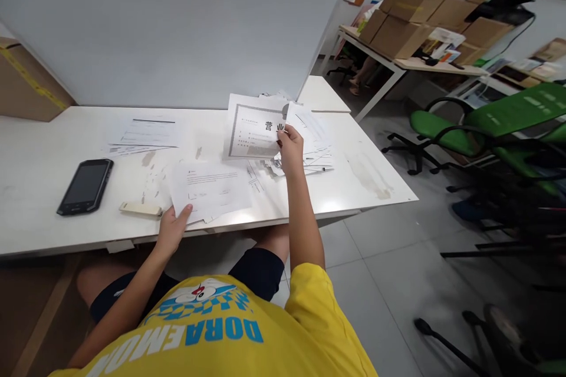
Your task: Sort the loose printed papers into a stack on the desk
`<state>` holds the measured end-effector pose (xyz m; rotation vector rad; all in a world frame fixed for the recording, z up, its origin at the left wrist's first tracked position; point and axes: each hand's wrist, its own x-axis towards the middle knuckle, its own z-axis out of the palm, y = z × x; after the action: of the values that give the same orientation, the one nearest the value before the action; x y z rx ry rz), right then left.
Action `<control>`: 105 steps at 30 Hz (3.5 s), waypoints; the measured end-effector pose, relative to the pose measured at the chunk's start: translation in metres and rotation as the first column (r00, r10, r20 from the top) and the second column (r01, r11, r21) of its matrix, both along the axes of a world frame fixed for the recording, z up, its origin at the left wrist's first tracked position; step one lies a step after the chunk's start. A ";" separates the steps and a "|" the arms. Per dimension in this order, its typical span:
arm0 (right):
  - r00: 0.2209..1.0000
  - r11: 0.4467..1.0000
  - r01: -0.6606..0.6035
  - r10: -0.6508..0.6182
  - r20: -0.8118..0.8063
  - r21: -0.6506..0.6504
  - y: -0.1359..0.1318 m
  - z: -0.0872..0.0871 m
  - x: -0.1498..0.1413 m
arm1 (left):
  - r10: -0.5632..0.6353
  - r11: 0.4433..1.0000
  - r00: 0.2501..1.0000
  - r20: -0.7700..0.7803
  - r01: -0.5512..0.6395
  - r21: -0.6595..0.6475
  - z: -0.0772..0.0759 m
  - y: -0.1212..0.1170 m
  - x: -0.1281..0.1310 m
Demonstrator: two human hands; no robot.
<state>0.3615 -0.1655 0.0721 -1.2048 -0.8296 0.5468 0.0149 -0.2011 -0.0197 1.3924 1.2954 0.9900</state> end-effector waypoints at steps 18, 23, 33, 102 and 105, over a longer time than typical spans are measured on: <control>0.401 0.782 -0.444 0.611 0.682 -0.438 0.024 -0.014 -0.116 | 0.119 0.983 0.943 0.312 -0.068 -0.169 0.002 0.006 0.007; 0.544 0.832 -0.459 0.541 0.641 -0.313 0.024 -0.061 -0.124 | -0.005 0.987 0.987 0.159 0.031 -0.158 0.010 0.003 0.006; 0.904 0.962 0.128 -0.012 0.428 -0.242 -0.036 -0.103 -0.047 | 0.043 0.999 0.987 0.156 -0.042 -0.010 0.008 -0.001 0.012; 0.970 0.969 -0.215 0.227 0.092 -0.124 -0.075 -0.082 -0.093 | -0.097 0.973 0.994 0.046 0.085 0.214 0.003 0.016 -0.003; 0.960 0.949 -0.208 0.244 0.135 -0.235 -0.090 -0.075 -0.088 | -0.067 0.988 0.998 0.019 0.063 0.140 0.016 0.003 -0.001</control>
<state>0.2735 -0.2554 -0.0029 -1.3777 -1.0775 0.7504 0.0135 -0.1983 -0.0033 1.5145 1.1746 1.0658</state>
